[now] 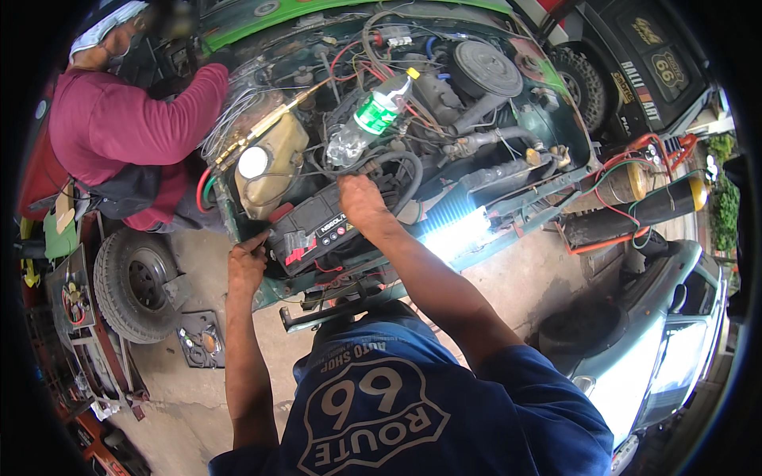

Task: The person removes an LED light fixture from the ceiling using a screwdriver, then carries it to a car with an open hood. They connect the light's wires to the car battery terminals to test it, and the light turns on. The person repeats the connection process several times.

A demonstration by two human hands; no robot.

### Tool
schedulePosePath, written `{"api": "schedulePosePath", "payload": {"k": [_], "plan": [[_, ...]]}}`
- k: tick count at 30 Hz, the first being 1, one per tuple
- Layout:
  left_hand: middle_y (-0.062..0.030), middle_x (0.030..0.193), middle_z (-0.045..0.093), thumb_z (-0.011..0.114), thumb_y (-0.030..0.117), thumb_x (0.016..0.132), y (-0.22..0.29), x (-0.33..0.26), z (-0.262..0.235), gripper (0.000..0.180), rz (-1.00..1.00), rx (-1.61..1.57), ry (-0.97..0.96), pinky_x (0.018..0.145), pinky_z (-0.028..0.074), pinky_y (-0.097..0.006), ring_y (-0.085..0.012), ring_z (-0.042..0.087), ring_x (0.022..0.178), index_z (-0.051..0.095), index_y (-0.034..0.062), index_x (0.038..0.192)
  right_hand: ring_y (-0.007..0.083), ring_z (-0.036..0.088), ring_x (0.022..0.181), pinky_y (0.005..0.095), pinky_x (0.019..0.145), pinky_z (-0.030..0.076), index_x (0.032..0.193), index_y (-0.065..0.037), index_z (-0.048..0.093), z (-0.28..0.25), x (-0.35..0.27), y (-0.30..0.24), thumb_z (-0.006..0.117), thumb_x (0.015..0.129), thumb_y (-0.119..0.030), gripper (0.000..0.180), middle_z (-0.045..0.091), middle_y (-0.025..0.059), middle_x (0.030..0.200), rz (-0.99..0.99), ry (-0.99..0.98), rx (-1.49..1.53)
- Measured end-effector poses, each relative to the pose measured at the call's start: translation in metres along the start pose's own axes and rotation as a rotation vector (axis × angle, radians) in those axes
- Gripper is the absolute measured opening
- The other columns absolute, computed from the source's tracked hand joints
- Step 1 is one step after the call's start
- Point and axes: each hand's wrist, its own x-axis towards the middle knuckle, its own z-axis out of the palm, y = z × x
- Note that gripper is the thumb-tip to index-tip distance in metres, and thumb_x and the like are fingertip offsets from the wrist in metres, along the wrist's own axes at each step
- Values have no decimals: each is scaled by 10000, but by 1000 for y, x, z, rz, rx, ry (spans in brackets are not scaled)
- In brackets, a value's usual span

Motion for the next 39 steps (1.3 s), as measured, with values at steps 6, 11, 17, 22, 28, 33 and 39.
{"api": "schedulePosePath", "payload": {"k": [6, 11, 17, 22, 28, 33, 39], "plan": [[-14, 718, 612, 576, -27, 956, 4, 0, -2, 415, -17, 38, 0, 598, 526, -270, -92, 550, 612, 726, 131, 1310, 373, 735, 935, 453, 856, 588, 881, -47, 740, -1, 3, -3, 636, 849, -85, 115, 747, 197, 942, -13, 1, -49], [-190, 1007, 761, 612, -1, 916, 0, 1, -1, 404, -4, 138, 37, 825, 561, -360, -272, 733, 833, 745, 166, 1259, 396, 721, 928, 454, 858, 576, 866, -38, 762, -13, 9, 1, 651, 826, -82, 126, 739, 216, 924, -99, -53, -67], [-150, 992, 709, 622, 42, 935, -3, 0, 2, 386, -23, 124, 31, 830, 540, -348, -266, 668, 908, 747, 201, 1264, 416, 709, 962, 479, 906, 558, 868, -18, 766, -28, 15, -8, 633, 820, -50, 146, 729, 238, 941, -48, -141, -80], [-71, 781, 692, 597, -16, 931, -7, -1, 5, 421, 85, 152, 90, 671, 537, -306, -122, 592, 643, 744, 169, 1280, 427, 708, 954, 478, 905, 562, 884, -7, 763, -32, 16, -13, 630, 818, -34, 150, 725, 251, 964, -41, -163, -87], [-95, 784, 704, 609, 9, 929, -11, 3, 4, 400, 89, 212, 116, 691, 544, -310, -148, 631, 651, 747, 164, 1271, 422, 710, 955, 482, 909, 559, 889, -18, 765, -22, 19, -4, 626, 809, -25, 160, 730, 239, 969, -66, -147, -47], [-44, 724, 653, 581, -2, 947, -9, 7, 0, 397, 136, 156, 39, 600, 526, -298, -110, 584, 599, 744, 144, 1278, 395, 700, 948, 479, 917, 540, 892, -41, 765, -4, 14, 5, 623, 823, -60, 159, 738, 183, 966, -132, 4, -129], [-74, 781, 707, 589, 2, 939, 5, 5, -4, 386, -60, 38, -17, 657, 533, -313, -126, 621, 644, 758, 155, 1251, 332, 733, 976, 406, 854, 597, 949, -46, 737, 0, 21, 4, 615, 891, -104, 147, 753, 179, 978, -142, -126, -217]]}}
